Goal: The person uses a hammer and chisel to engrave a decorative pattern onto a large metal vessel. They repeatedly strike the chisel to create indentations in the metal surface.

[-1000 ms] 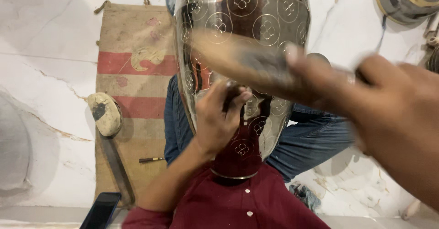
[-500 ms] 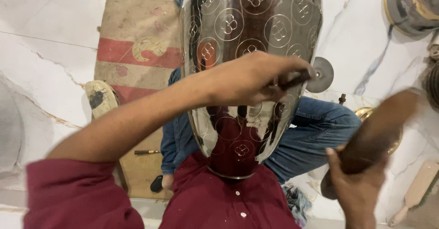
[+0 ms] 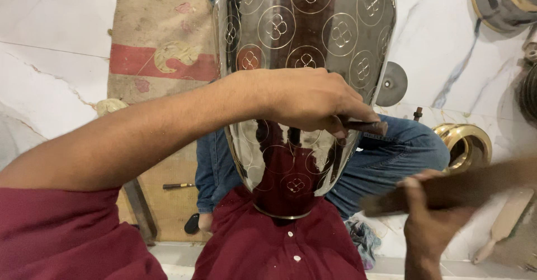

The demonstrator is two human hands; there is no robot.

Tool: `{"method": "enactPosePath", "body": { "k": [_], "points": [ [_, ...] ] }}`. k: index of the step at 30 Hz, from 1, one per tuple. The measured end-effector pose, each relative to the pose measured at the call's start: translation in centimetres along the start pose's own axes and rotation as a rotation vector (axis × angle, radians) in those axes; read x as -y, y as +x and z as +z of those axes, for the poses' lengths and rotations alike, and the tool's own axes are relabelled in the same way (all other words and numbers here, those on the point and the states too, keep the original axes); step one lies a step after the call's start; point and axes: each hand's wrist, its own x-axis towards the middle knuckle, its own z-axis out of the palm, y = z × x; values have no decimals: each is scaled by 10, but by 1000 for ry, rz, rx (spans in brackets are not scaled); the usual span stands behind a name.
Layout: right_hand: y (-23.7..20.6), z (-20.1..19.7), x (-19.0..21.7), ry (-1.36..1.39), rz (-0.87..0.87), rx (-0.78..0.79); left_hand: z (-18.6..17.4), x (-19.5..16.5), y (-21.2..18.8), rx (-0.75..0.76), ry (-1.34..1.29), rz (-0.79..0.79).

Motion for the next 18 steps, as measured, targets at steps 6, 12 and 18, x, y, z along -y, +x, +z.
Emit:
{"method": "enactPosePath", "body": {
  "k": [6,12,18],
  "points": [
    [18,-3,25,-496,-173,64,2,3,-7,-79,11,107],
    [48,-22,33,-601,83,197,13,3,-21,-261,46,63],
    [89,-38,71,-618,-111,416,43,4,-37,-432,34,-116]
  ]
}}
